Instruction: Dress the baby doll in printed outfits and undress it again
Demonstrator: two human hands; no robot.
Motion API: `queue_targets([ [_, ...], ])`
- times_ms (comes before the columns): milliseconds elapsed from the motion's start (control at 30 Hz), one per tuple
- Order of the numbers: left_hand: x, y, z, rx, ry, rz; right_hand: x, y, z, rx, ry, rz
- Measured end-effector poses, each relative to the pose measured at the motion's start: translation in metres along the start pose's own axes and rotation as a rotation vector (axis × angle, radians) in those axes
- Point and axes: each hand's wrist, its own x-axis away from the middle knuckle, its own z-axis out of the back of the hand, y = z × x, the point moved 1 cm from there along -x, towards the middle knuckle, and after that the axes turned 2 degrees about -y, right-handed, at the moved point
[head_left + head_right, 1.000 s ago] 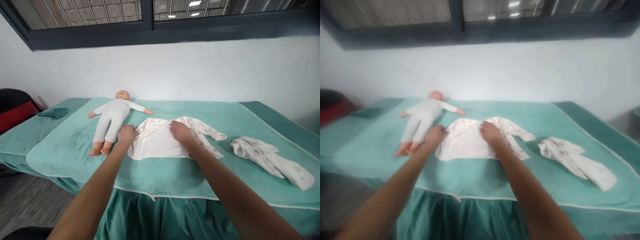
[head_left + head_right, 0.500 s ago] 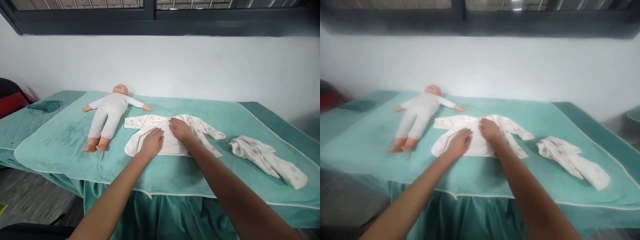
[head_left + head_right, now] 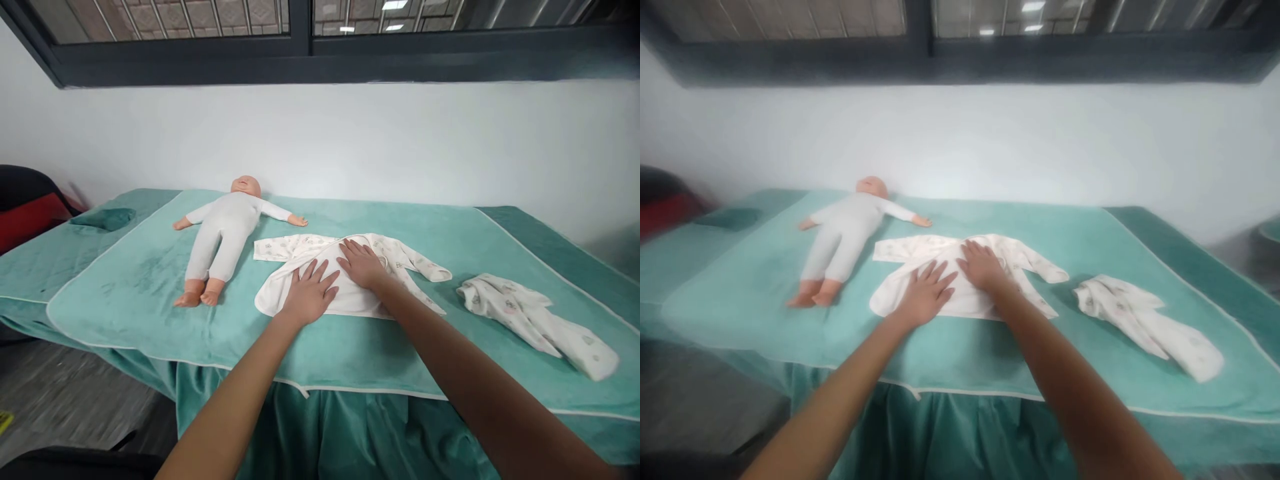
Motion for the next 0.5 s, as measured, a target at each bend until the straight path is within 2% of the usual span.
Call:
queue_targets([
  [267, -0.001, -0.004, -0.004, 0.014, 0.048, 0.002, 0.026, -0.005, 0.010, -0.048, -0.031, 0.033],
  [367, -0.001, -0.005, -0.006, 0.027, 0.053, -0.003, 0.058, -0.006, 0.018, -0.121, -0.044, 0.088],
  [500, -0.002, -0.006, -0.006, 0.039, 0.053, 0.006, 0.121, -0.001, 0.030, -0.164, 0.014, 0.135],
])
